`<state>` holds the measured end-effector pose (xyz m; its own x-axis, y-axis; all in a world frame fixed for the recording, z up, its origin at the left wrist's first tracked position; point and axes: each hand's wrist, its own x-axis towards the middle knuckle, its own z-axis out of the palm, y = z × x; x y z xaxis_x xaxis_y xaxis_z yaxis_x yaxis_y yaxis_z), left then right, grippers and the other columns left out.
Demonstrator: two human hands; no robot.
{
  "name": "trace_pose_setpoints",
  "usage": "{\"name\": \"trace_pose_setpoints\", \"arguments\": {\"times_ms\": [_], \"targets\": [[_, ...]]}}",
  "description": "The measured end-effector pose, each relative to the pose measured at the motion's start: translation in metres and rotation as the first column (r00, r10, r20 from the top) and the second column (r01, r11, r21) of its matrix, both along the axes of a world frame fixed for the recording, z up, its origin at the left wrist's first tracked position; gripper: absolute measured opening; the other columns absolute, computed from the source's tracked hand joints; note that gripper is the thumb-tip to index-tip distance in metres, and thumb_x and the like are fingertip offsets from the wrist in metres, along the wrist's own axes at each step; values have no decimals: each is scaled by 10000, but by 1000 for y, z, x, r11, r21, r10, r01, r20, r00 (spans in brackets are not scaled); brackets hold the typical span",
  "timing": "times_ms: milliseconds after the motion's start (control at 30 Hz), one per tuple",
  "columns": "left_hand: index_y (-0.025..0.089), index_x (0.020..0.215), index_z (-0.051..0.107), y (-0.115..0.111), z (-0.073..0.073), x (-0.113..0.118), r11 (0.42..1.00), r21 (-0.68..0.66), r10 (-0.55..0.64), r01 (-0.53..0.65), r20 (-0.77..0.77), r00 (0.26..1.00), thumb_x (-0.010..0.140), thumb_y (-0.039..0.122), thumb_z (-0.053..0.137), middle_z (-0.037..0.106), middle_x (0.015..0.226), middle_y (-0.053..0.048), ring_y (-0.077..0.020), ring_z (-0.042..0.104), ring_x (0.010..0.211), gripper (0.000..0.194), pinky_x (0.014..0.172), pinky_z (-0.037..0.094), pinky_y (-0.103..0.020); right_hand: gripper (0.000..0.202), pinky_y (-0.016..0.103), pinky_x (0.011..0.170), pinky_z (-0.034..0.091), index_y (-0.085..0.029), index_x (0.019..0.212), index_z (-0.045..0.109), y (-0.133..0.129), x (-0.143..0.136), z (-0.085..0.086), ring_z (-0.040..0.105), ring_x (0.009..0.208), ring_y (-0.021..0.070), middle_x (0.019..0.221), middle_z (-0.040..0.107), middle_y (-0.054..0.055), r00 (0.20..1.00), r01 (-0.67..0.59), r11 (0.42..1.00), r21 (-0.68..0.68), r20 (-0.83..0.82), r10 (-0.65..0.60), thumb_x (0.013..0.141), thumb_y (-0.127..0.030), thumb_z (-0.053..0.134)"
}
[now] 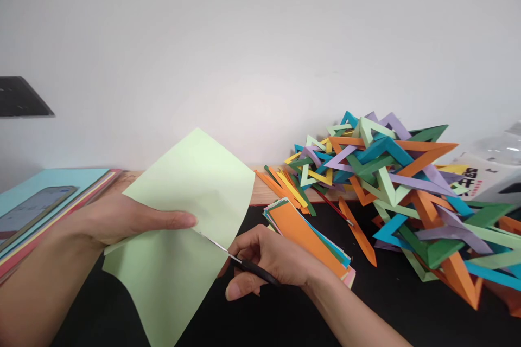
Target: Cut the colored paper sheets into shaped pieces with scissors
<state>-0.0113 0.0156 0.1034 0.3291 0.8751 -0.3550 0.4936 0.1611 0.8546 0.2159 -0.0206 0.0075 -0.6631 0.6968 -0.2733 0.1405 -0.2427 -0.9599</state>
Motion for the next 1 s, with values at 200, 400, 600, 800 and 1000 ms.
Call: {"name": "trace_pose_setpoints", "arguments": {"times_ms": [200,400,600,800,1000], "targets": [[254,936,711,1,-2,0,998,-60,-18,21,47,999,607,313,815,739,1027,-21,-313,660,982,350,792,559,-389,282,172,434,283,-126,670,649,0,0,1,405,462,43,525,507,-58,1000,-8,1000,15,-10,9,596,-334,824],[277,961,705,7,-11,-4,996,-41,-72,78,133,988,626,326,807,734,1042,-7,-293,658,985,354,801,555,-377,266,174,447,291,-134,772,693,0,2,-2,426,465,48,537,529,-54,1000,-30,999,40,-2,30,640,-337,805],[258,950,711,7,-12,-5,997,-31,-68,70,67,995,622,350,801,735,1041,-35,-333,652,1000,352,812,550,-431,319,159,423,303,-142,850,723,0,3,-4,434,440,41,545,556,-46,999,-22,999,36,24,21,623,-344,819],[252,915,721,4,-6,-1,998,-8,-67,67,52,996,604,301,813,751,983,-33,-342,620,1073,327,864,536,-439,308,155,412,343,-138,814,728,0,2,-4,434,431,40,555,565,-41,1000,-15,1000,13,11,15,606,-346,821],[259,927,717,5,-8,-3,998,1,-61,61,57,997,607,327,815,752,981,-28,-338,623,1069,342,865,537,-439,323,147,402,352,-138,834,732,-1,1,-4,434,422,36,556,572,-37,1000,-9,1000,5,11,9,603,-345,823]]}}
